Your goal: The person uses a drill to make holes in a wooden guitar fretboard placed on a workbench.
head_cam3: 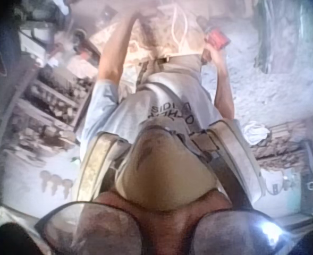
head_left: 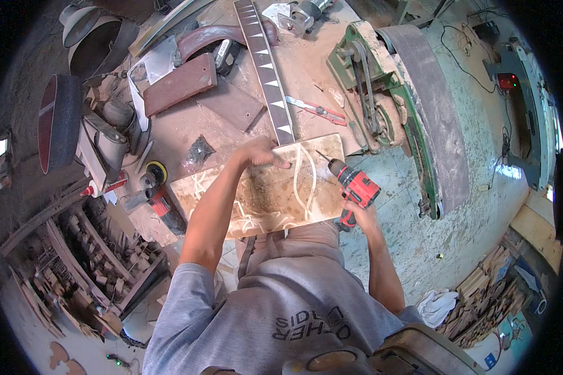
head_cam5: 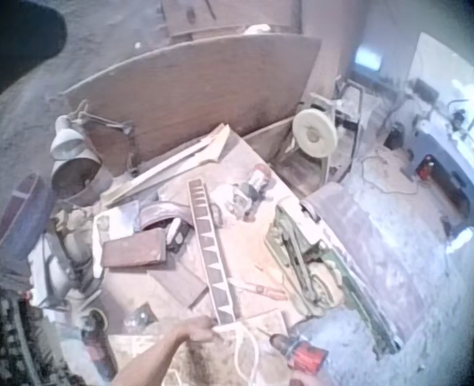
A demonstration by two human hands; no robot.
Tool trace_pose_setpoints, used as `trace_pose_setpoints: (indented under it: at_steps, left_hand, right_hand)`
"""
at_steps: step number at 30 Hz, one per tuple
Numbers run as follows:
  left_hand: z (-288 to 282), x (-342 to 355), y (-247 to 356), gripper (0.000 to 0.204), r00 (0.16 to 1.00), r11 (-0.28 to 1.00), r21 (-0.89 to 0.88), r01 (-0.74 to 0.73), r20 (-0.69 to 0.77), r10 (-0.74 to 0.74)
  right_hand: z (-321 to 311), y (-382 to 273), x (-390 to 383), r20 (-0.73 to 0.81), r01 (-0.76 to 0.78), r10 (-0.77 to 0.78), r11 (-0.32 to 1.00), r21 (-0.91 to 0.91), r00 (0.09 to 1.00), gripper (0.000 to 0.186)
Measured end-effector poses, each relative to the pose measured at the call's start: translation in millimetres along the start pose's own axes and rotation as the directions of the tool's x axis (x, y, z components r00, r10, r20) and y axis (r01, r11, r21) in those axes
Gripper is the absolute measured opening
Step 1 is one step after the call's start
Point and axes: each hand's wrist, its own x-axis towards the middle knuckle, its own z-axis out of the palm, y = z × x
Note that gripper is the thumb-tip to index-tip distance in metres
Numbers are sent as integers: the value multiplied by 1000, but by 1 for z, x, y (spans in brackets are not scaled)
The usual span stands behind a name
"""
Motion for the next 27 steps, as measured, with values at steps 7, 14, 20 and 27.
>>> trace_pose_setpoints:
  at_steps: [7, 14, 20, 27]
  left_hand:
    - [16, -12, 6, 69, 967, 993, 104, 56, -253, -28]
    - [-28, -8, 57, 40, 742, 989, 125, 79, -670, 26]
    - [-48, 114, 78, 29, 637, 738, 671, -66, -542, 549]
    - [-63, 164, 79, 26, 693, 614, 788, -41, -420, 586]
  right_hand:
    - [6, 10, 7, -22, 72, -72, 997, -11, 997, 36]
    - [-16, -12, -31, -115, 73, -101, 971, -230, 988, 31]
    - [-28, -27, -58, -81, 31, -29, 999, 28, 996, 37]
    - [-30, -27, -88, -97, -26, 29, 999, 25, 995, 41]
